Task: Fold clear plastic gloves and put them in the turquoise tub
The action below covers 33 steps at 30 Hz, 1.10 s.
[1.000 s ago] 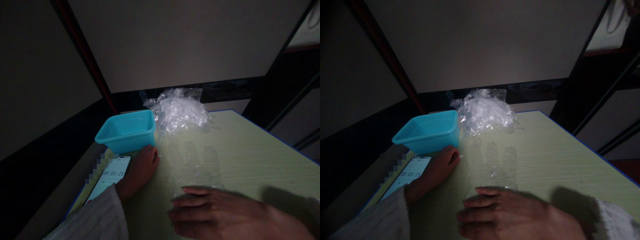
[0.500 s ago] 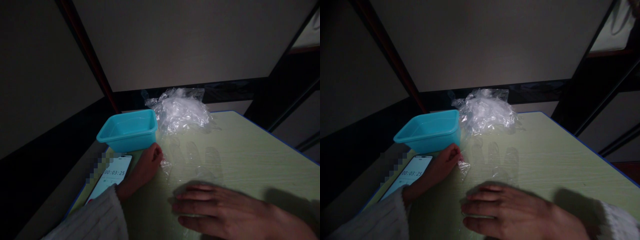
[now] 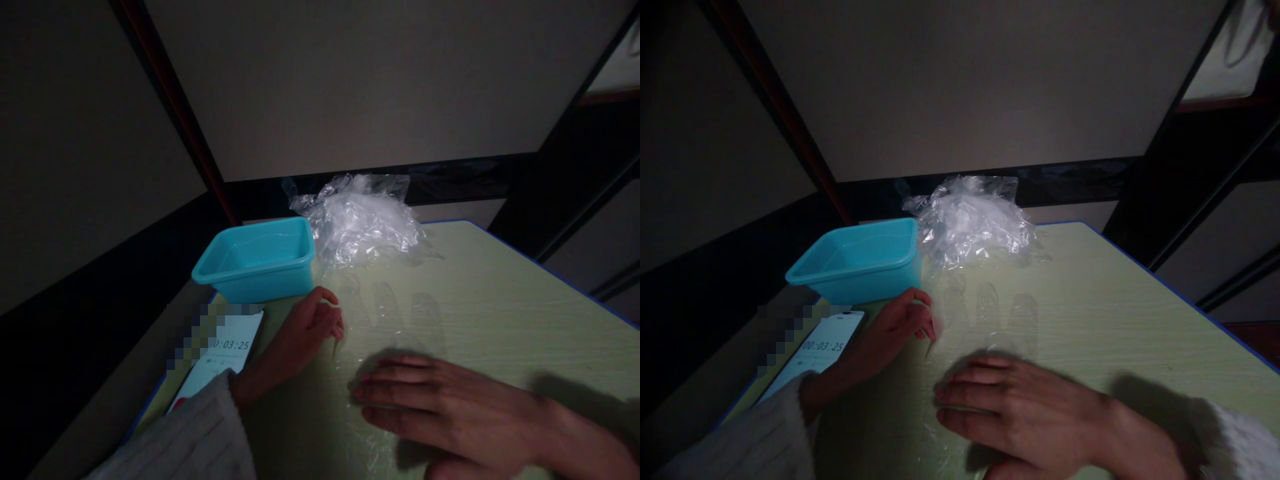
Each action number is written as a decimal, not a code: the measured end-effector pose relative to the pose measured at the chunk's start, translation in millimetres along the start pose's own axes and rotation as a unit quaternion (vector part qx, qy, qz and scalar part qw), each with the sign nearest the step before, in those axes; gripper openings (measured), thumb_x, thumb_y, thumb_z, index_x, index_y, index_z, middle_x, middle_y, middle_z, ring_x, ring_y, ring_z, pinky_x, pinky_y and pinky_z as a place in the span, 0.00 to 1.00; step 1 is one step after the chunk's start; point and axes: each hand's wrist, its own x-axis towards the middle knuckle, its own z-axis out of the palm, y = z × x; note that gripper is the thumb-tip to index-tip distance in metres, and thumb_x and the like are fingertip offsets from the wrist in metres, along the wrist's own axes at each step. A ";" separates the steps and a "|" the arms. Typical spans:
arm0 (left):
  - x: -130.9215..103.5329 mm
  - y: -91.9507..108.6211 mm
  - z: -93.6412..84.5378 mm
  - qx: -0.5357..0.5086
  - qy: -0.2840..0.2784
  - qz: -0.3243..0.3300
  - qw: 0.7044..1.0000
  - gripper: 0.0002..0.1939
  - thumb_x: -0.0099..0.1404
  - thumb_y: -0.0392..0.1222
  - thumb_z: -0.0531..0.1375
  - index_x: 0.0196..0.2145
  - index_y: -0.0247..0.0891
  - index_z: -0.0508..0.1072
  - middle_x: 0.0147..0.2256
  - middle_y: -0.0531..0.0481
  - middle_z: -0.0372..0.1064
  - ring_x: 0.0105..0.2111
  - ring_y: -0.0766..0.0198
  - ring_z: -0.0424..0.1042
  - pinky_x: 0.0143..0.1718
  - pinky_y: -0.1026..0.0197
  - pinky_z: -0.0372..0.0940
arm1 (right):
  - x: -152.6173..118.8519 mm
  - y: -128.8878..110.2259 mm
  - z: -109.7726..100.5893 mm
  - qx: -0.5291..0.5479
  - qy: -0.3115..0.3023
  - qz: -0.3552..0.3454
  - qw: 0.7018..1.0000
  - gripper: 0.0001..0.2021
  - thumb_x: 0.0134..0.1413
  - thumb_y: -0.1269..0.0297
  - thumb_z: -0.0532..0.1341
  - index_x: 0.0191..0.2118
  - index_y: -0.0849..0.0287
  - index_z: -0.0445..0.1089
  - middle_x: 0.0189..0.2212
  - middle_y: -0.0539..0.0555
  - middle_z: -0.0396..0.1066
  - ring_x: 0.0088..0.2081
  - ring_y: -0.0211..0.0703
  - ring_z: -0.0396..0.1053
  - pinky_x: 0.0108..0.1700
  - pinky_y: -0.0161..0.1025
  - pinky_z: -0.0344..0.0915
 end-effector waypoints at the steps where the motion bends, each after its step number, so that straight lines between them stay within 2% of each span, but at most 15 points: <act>1: -0.8 0.1 0.1 -0.006 -0.009 0.005 1.000 0.05 0.63 0.42 0.49 0.35 0.39 0.59 0.27 0.53 0.69 0.28 0.65 0.70 0.32 0.63 0.63 | -0.3 0.5 0.1 -0.001 0.003 0.000 1.000 0.24 0.60 0.57 0.53 0.56 0.71 0.61 0.57 0.64 0.61 0.56 0.53 0.59 0.57 0.50 0.57; 4: -3.2 1.4 -0.2 0.001 -0.040 0.021 0.999 0.07 0.64 0.41 0.47 0.37 0.38 0.60 0.30 0.50 0.71 0.32 0.64 0.71 0.37 0.63 0.64 | -0.6 2.1 -0.3 -0.003 0.011 0.001 1.000 0.24 0.61 0.57 0.51 0.54 0.72 0.62 0.55 0.64 0.64 0.55 0.53 0.61 0.56 0.50 0.58; 8: -6.1 5.3 -0.2 0.074 -0.082 0.037 0.993 0.09 0.65 0.39 0.47 0.37 0.39 0.65 0.34 0.49 0.73 0.38 0.63 0.72 0.43 0.62 0.62 | 0.0 3.1 -0.2 -0.001 0.024 0.004 1.000 0.24 0.62 0.56 0.49 0.54 0.73 0.63 0.53 0.65 0.66 0.53 0.53 0.63 0.54 0.50 0.60; 13: -8.0 8.0 0.0 0.129 -0.100 0.029 0.986 0.12 0.65 0.39 0.47 0.36 0.40 0.69 0.38 0.49 0.73 0.45 0.61 0.69 0.46 0.62 0.61 | -0.7 3.0 2.4 -0.019 0.028 0.009 0.999 0.26 0.64 0.54 0.45 0.52 0.72 0.65 0.51 0.65 0.68 0.50 0.53 0.66 0.52 0.49 0.63; 18: -6.9 6.3 -0.1 0.133 -0.094 0.040 0.986 0.11 0.64 0.38 0.48 0.35 0.40 0.70 0.39 0.49 0.73 0.44 0.61 0.69 0.46 0.61 0.61 | -8.8 11.0 5.7 -0.054 0.067 0.070 0.994 0.26 0.63 0.51 0.45 0.53 0.69 0.64 0.51 0.63 0.68 0.53 0.52 0.63 0.56 0.52 0.58; 22: -5.4 5.1 -0.5 0.132 -0.096 0.051 0.985 0.10 0.63 0.37 0.49 0.34 0.39 0.70 0.38 0.48 0.73 0.44 0.61 0.69 0.45 0.62 0.62 | -17.4 22.6 4.5 -0.056 0.071 0.108 0.990 0.26 0.63 0.51 0.45 0.50 0.67 0.67 0.50 0.62 0.68 0.54 0.53 0.61 0.58 0.56 0.53; 28: -5.6 6.6 -1.3 0.131 -0.104 0.049 0.985 0.10 0.63 0.36 0.48 0.34 0.38 0.70 0.38 0.48 0.72 0.43 0.61 0.69 0.44 0.63 0.62 | -26.2 34.0 -3.7 -0.037 0.085 0.122 0.988 0.25 0.64 0.51 0.43 0.46 0.66 0.68 0.46 0.62 0.70 0.51 0.50 0.64 0.55 0.53 0.58; 33: -6.0 8.0 -0.4 0.136 -0.100 0.056 0.984 0.09 0.63 0.37 0.50 0.32 0.38 0.69 0.38 0.48 0.72 0.42 0.61 0.70 0.43 0.62 0.62 | -29.0 36.4 -6.9 -0.042 0.095 0.127 0.986 0.24 0.64 0.52 0.42 0.46 0.64 0.68 0.44 0.61 0.71 0.49 0.50 0.66 0.54 0.54 0.59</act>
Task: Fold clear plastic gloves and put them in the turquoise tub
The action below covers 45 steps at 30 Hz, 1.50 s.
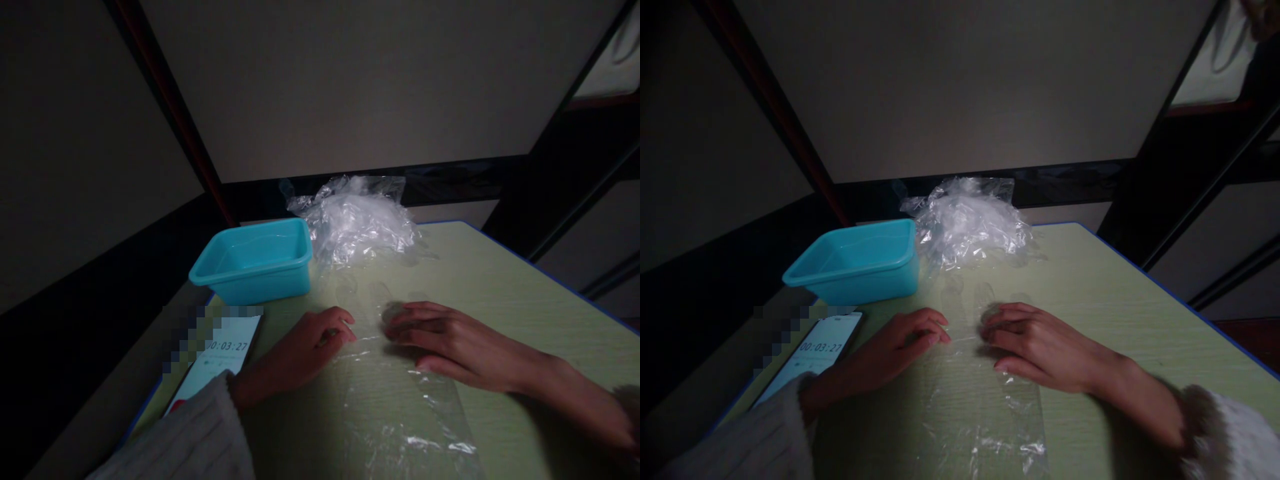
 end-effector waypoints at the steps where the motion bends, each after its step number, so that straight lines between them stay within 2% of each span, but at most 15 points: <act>1: -0.1 -0.5 0.2 0.003 0.002 0.005 1.000 0.08 0.63 0.37 0.50 0.33 0.38 0.69 0.38 0.48 0.72 0.41 0.61 0.70 0.43 0.62 0.62 | -0.3 0.6 -0.2 -0.001 0.002 0.002 1.000 0.24 0.64 0.52 0.42 0.46 0.64 0.68 0.44 0.61 0.71 0.49 0.50 0.66 0.54 0.55 0.59; 5: -1.9 -5.8 1.2 0.063 0.013 0.031 0.997 0.08 0.63 0.36 0.51 0.38 0.37 0.69 0.40 0.47 0.71 0.41 0.61 0.69 0.45 0.60 0.61 | -2.5 3.9 -0.8 -0.002 0.015 0.017 1.000 0.19 0.64 0.57 0.46 0.46 0.64 0.67 0.45 0.60 0.71 0.50 0.49 0.65 0.54 0.55 0.59; 10: -5.0 -10.1 0.7 0.124 -0.012 0.060 0.990 0.11 0.64 0.35 0.49 0.42 0.38 0.68 0.44 0.47 0.70 0.45 0.62 0.67 0.48 0.58 0.59 | -4.9 6.6 -1.6 0.032 0.027 0.029 0.999 0.15 0.64 0.63 0.47 0.44 0.62 0.68 0.44 0.59 0.71 0.49 0.45 0.65 0.55 0.51 0.58; 17: -3.3 -8.1 -0.3 0.137 -0.035 0.058 0.988 0.11 0.65 0.35 0.48 0.40 0.35 0.70 0.41 0.45 0.71 0.42 0.60 0.69 0.46 0.59 0.61 | -3.9 4.3 -2.7 0.042 0.010 0.017 0.999 0.16 0.64 0.64 0.47 0.43 0.64 0.70 0.43 0.60 0.72 0.49 0.46 0.65 0.54 0.50 0.59; 28: -3.3 -6.7 0.4 0.142 -0.044 0.064 0.987 0.11 0.65 0.35 0.49 0.39 0.38 0.70 0.39 0.47 0.71 0.41 0.60 0.69 0.44 0.58 0.61 | -3.3 2.9 -2.1 0.069 0.008 0.007 0.998 0.14 0.63 0.65 0.49 0.45 0.63 0.69 0.44 0.59 0.72 0.52 0.46 0.64 0.54 0.50 0.60; 33: -4.0 -7.6 0.4 0.150 -0.053 0.076 0.984 0.11 0.65 0.33 0.49 0.40 0.37 0.69 0.40 0.46 0.71 0.42 0.60 0.68 0.45 0.59 0.60 | -2.9 2.2 -2.4 0.065 0.006 0.007 0.998 0.14 0.63 0.66 0.48 0.45 0.64 0.69 0.43 0.59 0.72 0.50 0.47 0.65 0.53 0.51 0.62; 37: -4.7 -7.5 0.4 0.159 -0.053 0.072 0.983 0.10 0.66 0.35 0.49 0.40 0.37 0.69 0.40 0.46 0.71 0.41 0.60 0.68 0.45 0.58 0.61 | -2.7 3.0 -2.0 0.045 0.009 0.013 0.999 0.15 0.64 0.65 0.48 0.45 0.65 0.69 0.42 0.59 0.72 0.49 0.47 0.66 0.52 0.49 0.63; 40: -5.4 -10.1 0.8 0.163 -0.029 0.072 0.984 0.11 0.66 0.35 0.49 0.42 0.35 0.68 0.41 0.45 0.70 0.43 0.60 0.68 0.47 0.57 0.61 | -2.5 4.7 -1.9 -0.003 0.026 0.047 0.999 0.17 0.65 0.64 0.46 0.45 0.64 0.69 0.42 0.59 0.73 0.48 0.46 0.67 0.51 0.49 0.65; 43: -6.2 -14.4 0.3 0.182 0.001 0.070 0.981 0.13 0.66 0.35 0.48 0.47 0.34 0.65 0.47 0.42 0.67 0.48 0.59 0.65 0.52 0.55 0.58 | -2.1 7.0 -1.0 -0.050 0.036 0.077 0.995 0.19 0.65 0.64 0.43 0.46 0.65 0.68 0.43 0.62 0.72 0.47 0.48 0.68 0.48 0.50 0.67; 45: -6.5 -17.1 -0.3 0.204 0.001 0.075 0.976 0.16 0.66 0.36 0.48 0.51 0.32 0.62 0.52 0.39 0.63 0.53 0.57 0.61 0.55 0.52 0.55 | -1.8 8.2 0.0 -0.066 0.035 0.086 0.993 0.19 0.65 0.64 0.43 0.47 0.67 0.68 0.44 0.63 0.72 0.48 0.50 0.68 0.48 0.51 0.67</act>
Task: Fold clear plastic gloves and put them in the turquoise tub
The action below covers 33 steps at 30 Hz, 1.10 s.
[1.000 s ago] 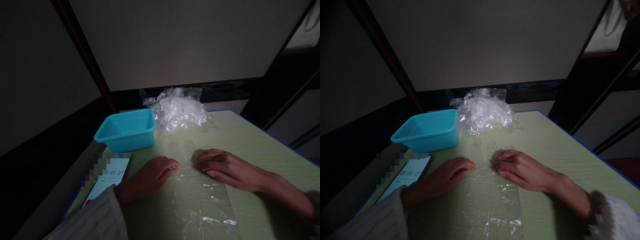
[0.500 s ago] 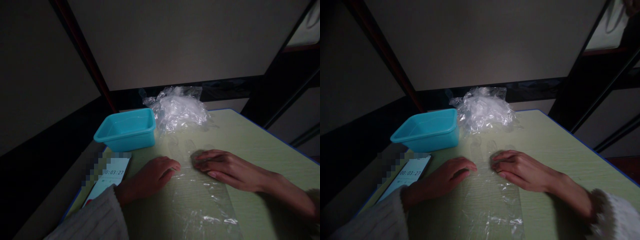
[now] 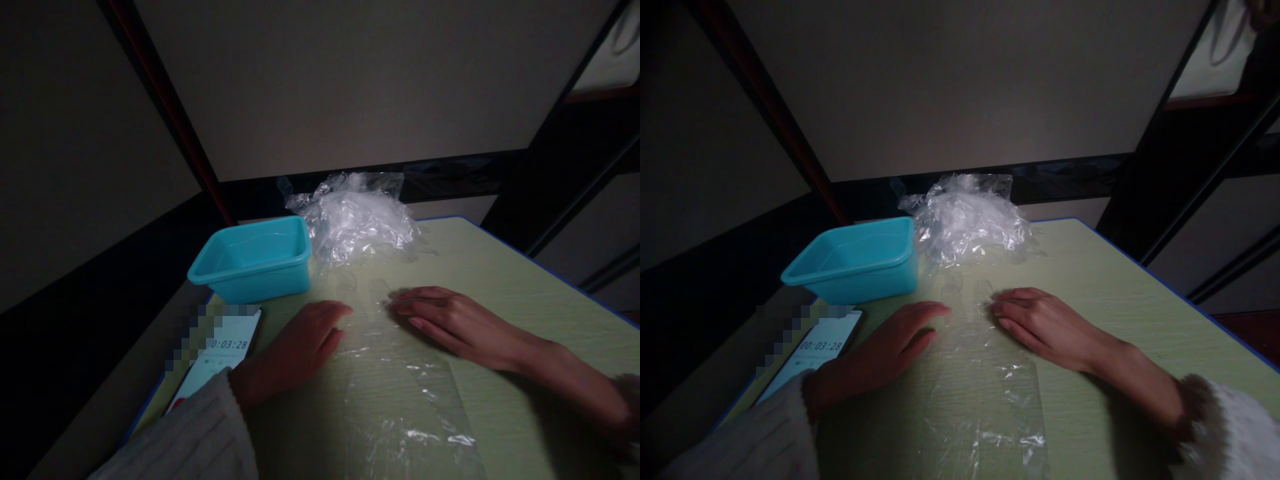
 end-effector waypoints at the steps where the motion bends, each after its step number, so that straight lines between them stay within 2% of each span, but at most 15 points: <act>1: -0.1 -1.2 0.2 0.012 -0.006 0.004 1.000 0.18 0.66 0.36 0.48 0.53 0.32 0.60 0.54 0.38 0.61 0.55 0.56 0.59 0.56 0.51 0.53 | 0.1 0.2 0.6 -0.004 -0.002 0.000 1.000 0.19 0.65 0.64 0.43 0.48 0.67 0.67 0.45 0.64 0.71 0.49 0.50 0.68 0.49 0.52 0.67; 4: 0.5 -3.9 1.5 0.042 -0.024 0.009 0.999 0.20 0.66 0.37 0.49 0.56 0.33 0.57 0.57 0.39 0.57 0.58 0.55 0.55 0.58 0.49 0.51 | 0.5 0.0 1.5 -0.007 -0.008 0.001 1.000 0.18 0.65 0.64 0.44 0.49 0.66 0.66 0.47 0.63 0.71 0.50 0.50 0.67 0.50 0.52 0.66; 9: 2.2 -4.0 3.2 0.094 -0.024 0.010 0.995 0.19 0.66 0.37 0.50 0.55 0.33 0.57 0.56 0.39 0.59 0.57 0.55 0.57 0.59 0.48 0.50 | 0.3 -0.1 2.0 -0.008 -0.016 -0.003 1.000 0.17 0.64 0.65 0.45 0.50 0.66 0.65 0.49 0.62 0.70 0.52 0.51 0.65 0.51 0.53 0.65; 18: 3.6 -2.1 0.1 0.154 0.024 -0.019 0.988 0.13 0.66 0.36 0.50 0.48 0.33 0.63 0.47 0.42 0.68 0.47 0.56 0.67 0.51 0.50 0.60 | -1.3 3.9 3.6 -0.050 0.023 0.013 0.998 0.19 0.65 0.64 0.43 0.50 0.67 0.66 0.49 0.64 0.70 0.50 0.52 0.67 0.51 0.56 0.65; 22: 3.0 -8.5 2.5 0.178 0.035 -0.026 0.983 0.17 0.67 0.37 0.49 0.53 0.30 0.60 0.53 0.37 0.63 0.53 0.54 0.62 0.55 0.49 0.56 | -3.2 6.8 2.9 -0.055 0.043 0.047 0.996 0.20 0.64 0.64 0.42 0.48 0.68 0.66 0.46 0.65 0.71 0.47 0.53 0.70 0.50 0.56 0.65; 26: 2.1 -15.7 4.6 0.218 -0.019 -0.028 0.975 0.21 0.68 0.40 0.49 0.56 0.30 0.57 0.58 0.36 0.55 0.60 0.51 0.52 0.59 0.45 0.49 | -4.1 8.7 2.7 -0.069 0.059 0.075 0.993 0.20 0.64 0.64 0.42 0.47 0.69 0.66 0.43 0.66 0.72 0.44 0.54 0.71 0.49 0.57 0.65; 29: 2.0 -18.4 5.0 0.236 -0.038 -0.030 0.970 0.21 0.69 0.42 0.49 0.56 0.31 0.59 0.59 0.37 0.54 0.60 0.51 0.51 0.59 0.44 0.48 | -3.7 8.6 1.9 -0.069 0.063 0.085 0.992 0.20 0.63 0.65 0.41 0.46 0.69 0.67 0.42 0.65 0.73 0.42 0.54 0.72 0.47 0.56 0.66; 33: 2.3 -19.1 5.2 0.240 -0.026 -0.042 0.969 0.21 0.69 0.43 0.47 0.55 0.30 0.60 0.58 0.37 0.56 0.60 0.51 0.52 0.59 0.46 0.48 | -4.1 9.7 -0.4 -0.059 0.075 0.107 0.990 0.20 0.62 0.65 0.42 0.44 0.68 0.67 0.39 0.65 0.74 0.40 0.54 0.72 0.43 0.55 0.67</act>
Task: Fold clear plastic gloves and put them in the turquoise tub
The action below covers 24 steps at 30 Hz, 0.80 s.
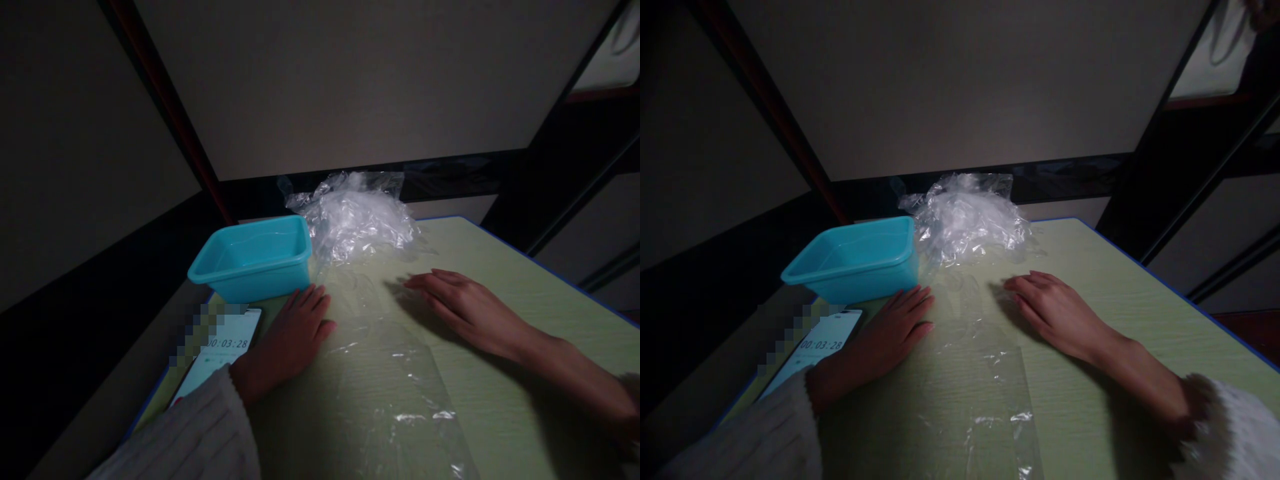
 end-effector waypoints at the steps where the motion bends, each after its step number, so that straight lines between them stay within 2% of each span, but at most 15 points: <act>1: 0.0 0.1 -0.1 -0.002 0.001 -0.002 1.000 0.21 0.69 0.43 0.47 0.55 0.30 0.60 0.58 0.36 0.56 0.60 0.51 0.52 0.59 0.46 0.49 | 0.0 0.8 -0.4 0.004 0.000 0.008 1.000 0.20 0.62 0.65 0.42 0.44 0.68 0.67 0.39 0.65 0.74 0.39 0.54 0.72 0.42 0.54 0.68; 9: 0.1 2.2 -2.4 -0.031 0.019 -0.008 0.999 0.20 0.69 0.43 0.47 0.54 0.30 0.60 0.57 0.36 0.57 0.59 0.51 0.54 0.58 0.46 0.52 | -0.2 5.1 2.5 0.013 -0.044 0.046 0.998 0.20 0.60 0.64 0.42 0.44 0.69 0.67 0.38 0.69 0.73 0.39 0.57 0.71 0.38 0.54 0.68; 16: -0.1 2.4 -1.6 -0.033 0.008 -0.010 0.999 0.20 0.69 0.43 0.47 0.55 0.29 0.59 0.59 0.35 0.54 0.60 0.51 0.52 0.58 0.44 0.51 | 0.0 7.5 4.1 0.002 -0.046 0.063 0.997 0.20 0.60 0.63 0.41 0.45 0.67 0.66 0.37 0.68 0.73 0.38 0.55 0.72 0.37 0.52 0.68; 24: -0.8 4.2 -3.6 -0.064 0.007 0.013 0.998 0.19 0.69 0.41 0.48 0.54 0.31 0.61 0.59 0.36 0.54 0.60 0.51 0.52 0.59 0.43 0.51 | -0.6 6.5 4.8 0.009 -0.044 0.024 0.999 0.18 0.59 0.65 0.44 0.47 0.64 0.66 0.39 0.63 0.73 0.37 0.50 0.72 0.38 0.48 0.70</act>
